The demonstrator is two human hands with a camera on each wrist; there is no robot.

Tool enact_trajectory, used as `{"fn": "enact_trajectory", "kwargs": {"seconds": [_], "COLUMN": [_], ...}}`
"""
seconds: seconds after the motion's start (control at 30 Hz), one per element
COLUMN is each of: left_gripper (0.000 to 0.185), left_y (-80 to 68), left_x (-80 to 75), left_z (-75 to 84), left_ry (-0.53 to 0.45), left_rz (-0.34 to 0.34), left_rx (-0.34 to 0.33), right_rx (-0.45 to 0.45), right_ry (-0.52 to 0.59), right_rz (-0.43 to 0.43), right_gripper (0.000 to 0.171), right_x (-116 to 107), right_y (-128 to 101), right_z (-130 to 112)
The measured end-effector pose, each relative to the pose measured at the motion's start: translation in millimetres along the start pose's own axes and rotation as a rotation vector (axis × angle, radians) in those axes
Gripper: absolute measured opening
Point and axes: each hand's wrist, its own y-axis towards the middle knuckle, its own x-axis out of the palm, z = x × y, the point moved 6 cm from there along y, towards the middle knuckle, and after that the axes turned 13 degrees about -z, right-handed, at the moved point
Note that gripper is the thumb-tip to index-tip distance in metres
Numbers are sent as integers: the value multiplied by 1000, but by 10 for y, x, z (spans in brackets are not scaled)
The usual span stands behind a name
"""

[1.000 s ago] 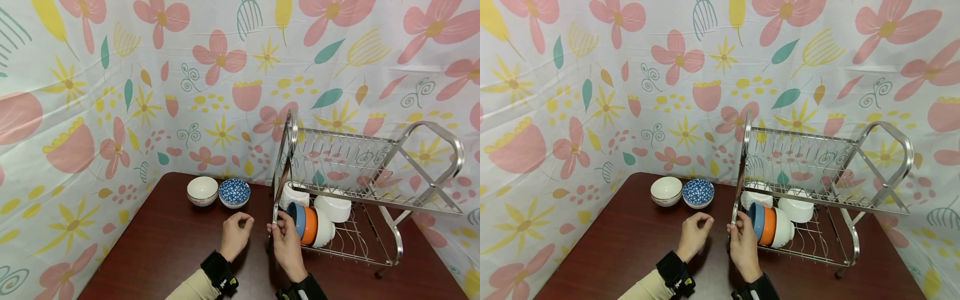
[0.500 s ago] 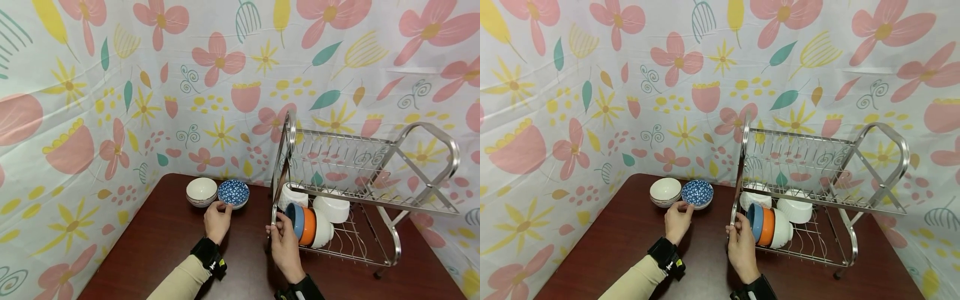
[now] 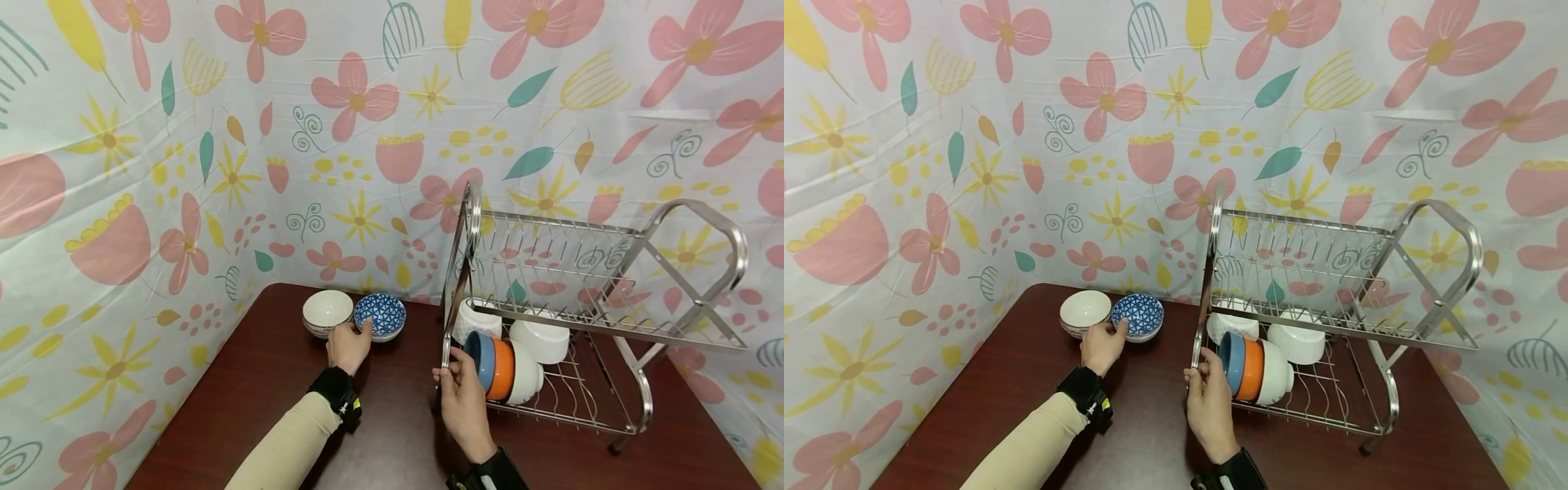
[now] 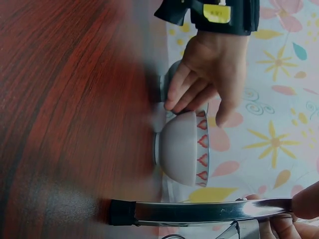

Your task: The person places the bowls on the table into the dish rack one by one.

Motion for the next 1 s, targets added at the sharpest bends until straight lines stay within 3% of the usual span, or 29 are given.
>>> {"fn": "enact_trajectory", "kwargs": {"seconds": [0.27, 0.53, 0.8, 1.0], "left_gripper": [52, 37, 26, 20], "left_y": [88, 174, 191, 164], "left_x": [12, -12, -21, -48], "left_z": [-7, -13, 71, 157], "left_ry": [78, 153, 246, 288], "left_rz": [43, 42, -29, -32], "left_rx": [-47, -61, -17, 29], "right_rx": [-6, -25, -22, -20], "right_ry": [1, -30, -28, -14], "right_rz": [0, -13, -11, -11], "right_gripper": [40, 39, 38, 38], "right_x": [2, 24, 2, -4], "right_y": [-3, -5, -16, -21], "right_z": [2, -14, -2, -4]}}
